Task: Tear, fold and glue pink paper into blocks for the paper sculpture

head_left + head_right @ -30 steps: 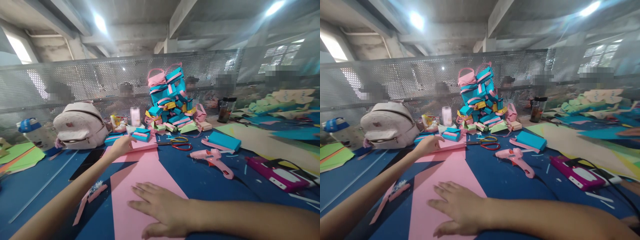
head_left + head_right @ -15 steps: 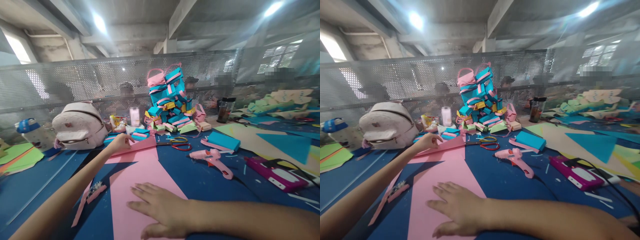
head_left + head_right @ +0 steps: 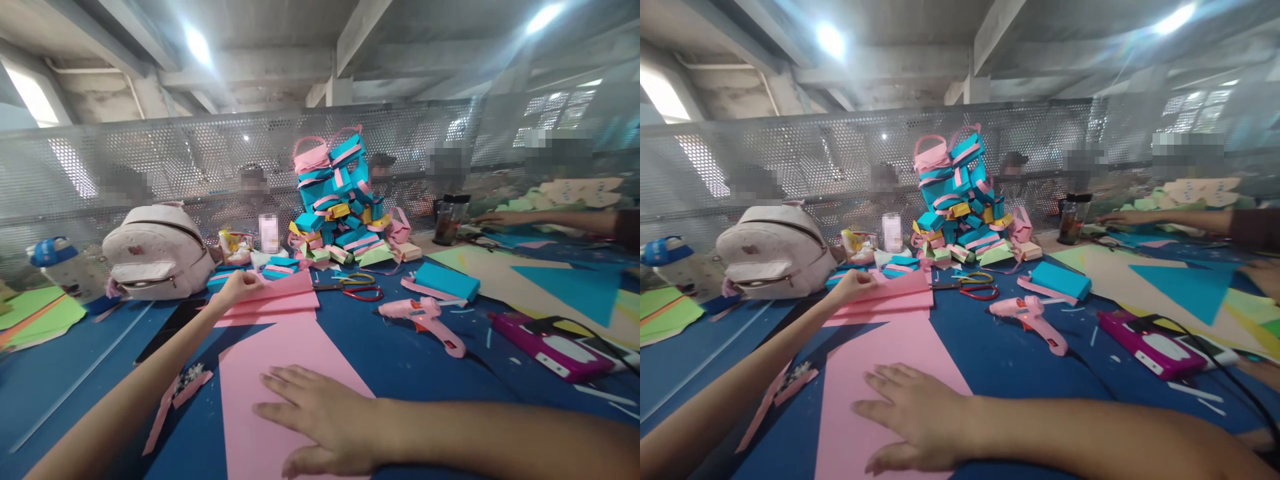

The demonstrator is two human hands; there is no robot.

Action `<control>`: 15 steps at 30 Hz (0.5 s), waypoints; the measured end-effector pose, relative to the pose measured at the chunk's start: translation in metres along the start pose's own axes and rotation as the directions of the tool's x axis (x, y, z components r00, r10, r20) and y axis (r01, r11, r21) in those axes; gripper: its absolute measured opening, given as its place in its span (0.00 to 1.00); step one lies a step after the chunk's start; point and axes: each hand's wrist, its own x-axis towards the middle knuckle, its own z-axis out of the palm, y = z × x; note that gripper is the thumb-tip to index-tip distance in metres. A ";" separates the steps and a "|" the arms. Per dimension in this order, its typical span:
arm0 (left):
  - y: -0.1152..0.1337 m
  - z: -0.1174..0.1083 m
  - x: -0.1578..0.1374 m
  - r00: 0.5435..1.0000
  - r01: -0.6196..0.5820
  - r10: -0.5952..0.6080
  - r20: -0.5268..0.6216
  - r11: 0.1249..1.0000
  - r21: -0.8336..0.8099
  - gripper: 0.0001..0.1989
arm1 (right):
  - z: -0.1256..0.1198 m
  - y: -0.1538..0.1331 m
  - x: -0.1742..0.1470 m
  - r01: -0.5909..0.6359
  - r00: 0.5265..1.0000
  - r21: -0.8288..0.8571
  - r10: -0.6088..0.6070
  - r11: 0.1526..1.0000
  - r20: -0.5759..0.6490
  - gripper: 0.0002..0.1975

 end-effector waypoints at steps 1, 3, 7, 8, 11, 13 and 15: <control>0.000 0.000 -0.001 1.000 -0.015 0.015 0.005 1.000 0.017 0.17 | 0.000 0.000 0.000 -0.001 1.000 0.005 0.001 1.000 -0.001 0.34; 0.002 0.002 -0.004 0.998 -0.054 0.052 0.028 0.997 0.063 0.16 | 0.000 0.000 0.000 -0.004 1.000 0.022 0.004 1.000 -0.001 0.34; 0.010 0.012 -0.020 0.983 -0.169 0.153 0.101 0.970 0.178 0.15 | 0.001 0.001 0.000 0.003 1.000 0.041 -0.003 0.999 -0.008 0.34; 0.012 0.016 -0.024 0.978 -0.195 0.174 0.116 0.958 0.210 0.15 | 0.001 0.001 0.000 0.004 1.000 0.040 -0.003 0.999 -0.008 0.34; 0.020 0.024 -0.033 0.971 -0.227 0.190 0.143 0.919 0.322 0.15 | 0.002 0.002 0.000 -0.005 1.000 0.027 0.005 1.000 -0.003 0.34; 0.025 0.026 -0.033 0.978 -0.202 0.160 0.134 0.890 0.409 0.15 | 0.003 0.002 0.000 -0.006 1.000 0.013 0.006 1.000 -0.002 0.34; 0.031 0.023 -0.029 0.988 -0.152 0.121 0.095 0.854 0.498 0.15 | 0.003 0.001 0.000 -0.004 1.000 0.006 0.004 1.000 -0.006 0.34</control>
